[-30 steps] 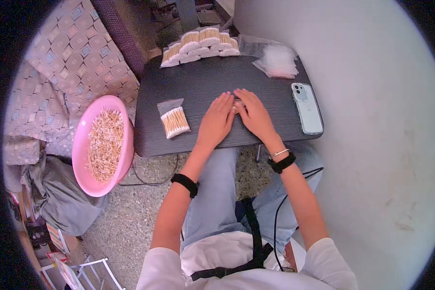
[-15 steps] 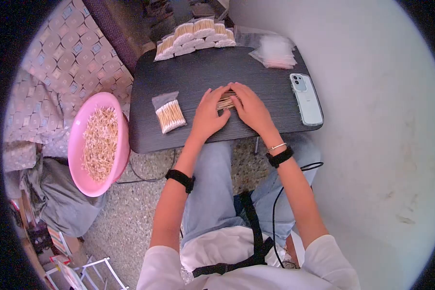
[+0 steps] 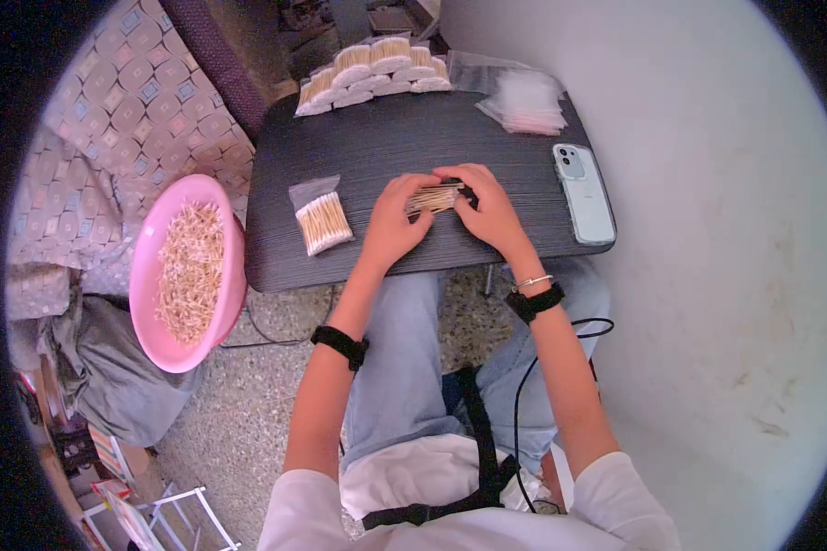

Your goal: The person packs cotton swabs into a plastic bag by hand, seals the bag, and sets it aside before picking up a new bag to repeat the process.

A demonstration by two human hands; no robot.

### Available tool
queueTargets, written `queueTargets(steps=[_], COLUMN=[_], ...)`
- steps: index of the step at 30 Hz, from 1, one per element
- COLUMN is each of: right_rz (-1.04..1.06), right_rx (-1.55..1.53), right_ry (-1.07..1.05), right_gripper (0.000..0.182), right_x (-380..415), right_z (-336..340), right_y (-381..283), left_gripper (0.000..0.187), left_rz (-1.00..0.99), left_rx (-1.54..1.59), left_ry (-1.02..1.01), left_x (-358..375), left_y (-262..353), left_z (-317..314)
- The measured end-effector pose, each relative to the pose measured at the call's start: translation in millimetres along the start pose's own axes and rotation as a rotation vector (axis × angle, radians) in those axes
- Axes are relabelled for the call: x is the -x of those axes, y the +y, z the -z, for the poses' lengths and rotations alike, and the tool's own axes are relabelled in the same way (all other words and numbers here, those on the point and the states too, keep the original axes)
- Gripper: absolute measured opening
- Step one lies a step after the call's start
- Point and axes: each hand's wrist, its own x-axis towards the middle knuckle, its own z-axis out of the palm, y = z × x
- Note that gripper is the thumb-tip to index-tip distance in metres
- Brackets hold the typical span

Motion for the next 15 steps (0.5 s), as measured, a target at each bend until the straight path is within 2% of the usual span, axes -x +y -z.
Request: queueTargets(steps=[3, 6, 15], right_rz=[-0.086, -0.013, 0.015], right_rx=[-0.155, -0.065, 0.062], right_ry=[0.006, 0.007, -0.055], right_gripper=[0.040, 0.039, 0.025], right_x=[-2, -2, -5], right_z=[2, 2, 4], right_y=[0, -4, -3], left_gripper=[0.039, 0.033, 0.022], left_rz=[-0.012, -0.023, 0.001], left_rx=[0.027, 0.069, 0.021], left_ry=[0.028, 0.052, 0.118], left_x=[-1, -1, -1], left_y=[3, 4, 1], left_z=[0, 1, 0])
